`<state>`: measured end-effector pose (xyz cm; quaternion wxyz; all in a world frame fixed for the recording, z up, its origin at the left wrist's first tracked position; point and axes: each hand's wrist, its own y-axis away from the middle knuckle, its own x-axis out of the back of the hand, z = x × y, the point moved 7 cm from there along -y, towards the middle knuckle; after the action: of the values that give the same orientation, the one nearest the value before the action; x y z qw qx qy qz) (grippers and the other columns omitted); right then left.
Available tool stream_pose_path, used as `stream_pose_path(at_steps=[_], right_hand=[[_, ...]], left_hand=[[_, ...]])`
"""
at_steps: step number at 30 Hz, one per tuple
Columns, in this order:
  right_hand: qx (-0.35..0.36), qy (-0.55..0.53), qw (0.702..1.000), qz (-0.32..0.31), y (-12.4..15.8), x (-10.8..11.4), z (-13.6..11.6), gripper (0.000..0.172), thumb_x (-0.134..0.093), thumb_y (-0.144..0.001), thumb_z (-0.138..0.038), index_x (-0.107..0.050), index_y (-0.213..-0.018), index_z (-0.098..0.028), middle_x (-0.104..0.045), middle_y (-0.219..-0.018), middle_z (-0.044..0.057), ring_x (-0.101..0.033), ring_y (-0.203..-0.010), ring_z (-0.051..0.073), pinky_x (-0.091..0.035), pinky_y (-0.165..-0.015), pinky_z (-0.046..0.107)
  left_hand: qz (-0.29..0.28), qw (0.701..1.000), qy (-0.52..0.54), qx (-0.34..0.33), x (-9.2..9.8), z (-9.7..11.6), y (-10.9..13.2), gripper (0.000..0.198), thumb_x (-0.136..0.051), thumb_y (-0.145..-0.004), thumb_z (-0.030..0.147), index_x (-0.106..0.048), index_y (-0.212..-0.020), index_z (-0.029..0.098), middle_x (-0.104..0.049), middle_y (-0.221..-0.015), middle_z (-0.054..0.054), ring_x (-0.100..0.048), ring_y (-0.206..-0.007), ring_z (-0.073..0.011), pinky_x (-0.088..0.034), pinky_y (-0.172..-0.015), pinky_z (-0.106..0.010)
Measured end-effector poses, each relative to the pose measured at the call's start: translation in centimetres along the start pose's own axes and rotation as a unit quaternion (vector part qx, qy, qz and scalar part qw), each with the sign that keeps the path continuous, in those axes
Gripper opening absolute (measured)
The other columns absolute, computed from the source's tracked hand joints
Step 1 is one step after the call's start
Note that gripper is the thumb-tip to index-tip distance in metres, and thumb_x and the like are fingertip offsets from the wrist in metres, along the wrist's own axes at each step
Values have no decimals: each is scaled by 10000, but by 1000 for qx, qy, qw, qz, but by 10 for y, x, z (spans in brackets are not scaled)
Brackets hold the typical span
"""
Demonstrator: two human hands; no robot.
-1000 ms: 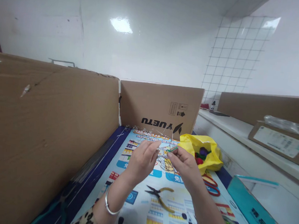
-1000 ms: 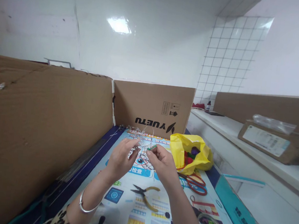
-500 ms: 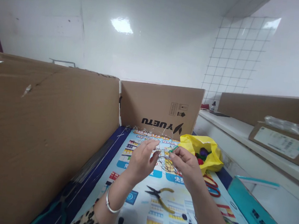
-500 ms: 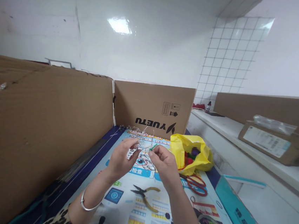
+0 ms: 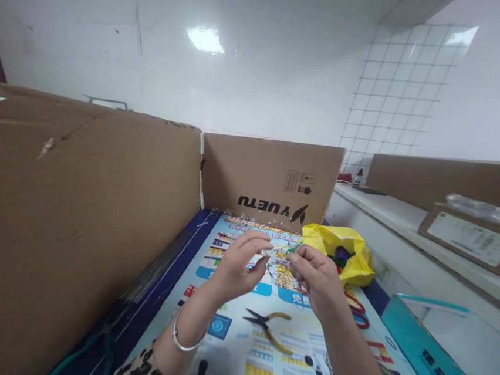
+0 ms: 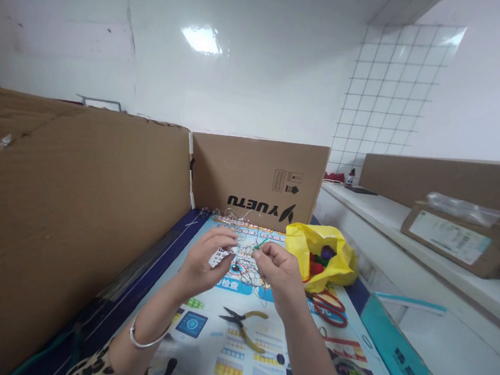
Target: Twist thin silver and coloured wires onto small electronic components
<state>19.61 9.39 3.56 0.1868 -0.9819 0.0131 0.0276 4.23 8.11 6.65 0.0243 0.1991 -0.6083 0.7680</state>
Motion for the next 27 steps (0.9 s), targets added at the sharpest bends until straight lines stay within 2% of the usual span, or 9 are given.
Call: stream_pose_path(at_steps=[5,8,11,19,27], right_hand=[[-6,-72,997,-24,4,-3,-4,290,-673,-724,-374,-480,-621,-184,-354,-452,-80,-241,-414,52,-168,-421,222],[-20,-113,993,-27,5,-4,-5,280,-679,-719,-338,-471,-613,-184,-367,-458,-73,-247,-419,52,-165,-420,217],[-31,-155,987,-35,4,-4,-5,262,-686,-705,-298,-470,-609,-183,-372,-463,-70,-235,-412,48,-168,-412,212],[-58,-276,957,-64,4,-7,-3,282,-690,-690,-255,-432,-594,-192,-330,-466,-76,-197,-398,49,-219,-387,194],[-60,-349,931,-91,4,-8,-3,273,-638,-711,-200,-404,-574,-180,-285,-468,-78,-174,-388,40,-236,-378,168]], left_hand=[[48,991,101,71,12,-7,-3,258,-494,-787,50,-542,-1005,179,-549,-1057,-83,-581,-895,-140,-531,-707,-262],[74,978,153,123,14,-14,1,281,-487,-802,83,-504,-1065,181,-505,-1072,-77,-577,-799,-104,-525,-691,-260],[101,968,179,145,16,-17,3,250,-483,-817,114,-492,-1058,180,-494,-1054,-71,-571,-785,-102,-525,-676,-264],[205,950,173,158,35,-16,7,109,-490,-825,102,-524,-896,177,-518,-965,-46,-568,-762,-103,-506,-633,-250],[195,964,106,149,39,-13,5,111,-540,-799,81,-564,-847,178,-545,-954,-52,-537,-910,-147,-460,-743,-277]])
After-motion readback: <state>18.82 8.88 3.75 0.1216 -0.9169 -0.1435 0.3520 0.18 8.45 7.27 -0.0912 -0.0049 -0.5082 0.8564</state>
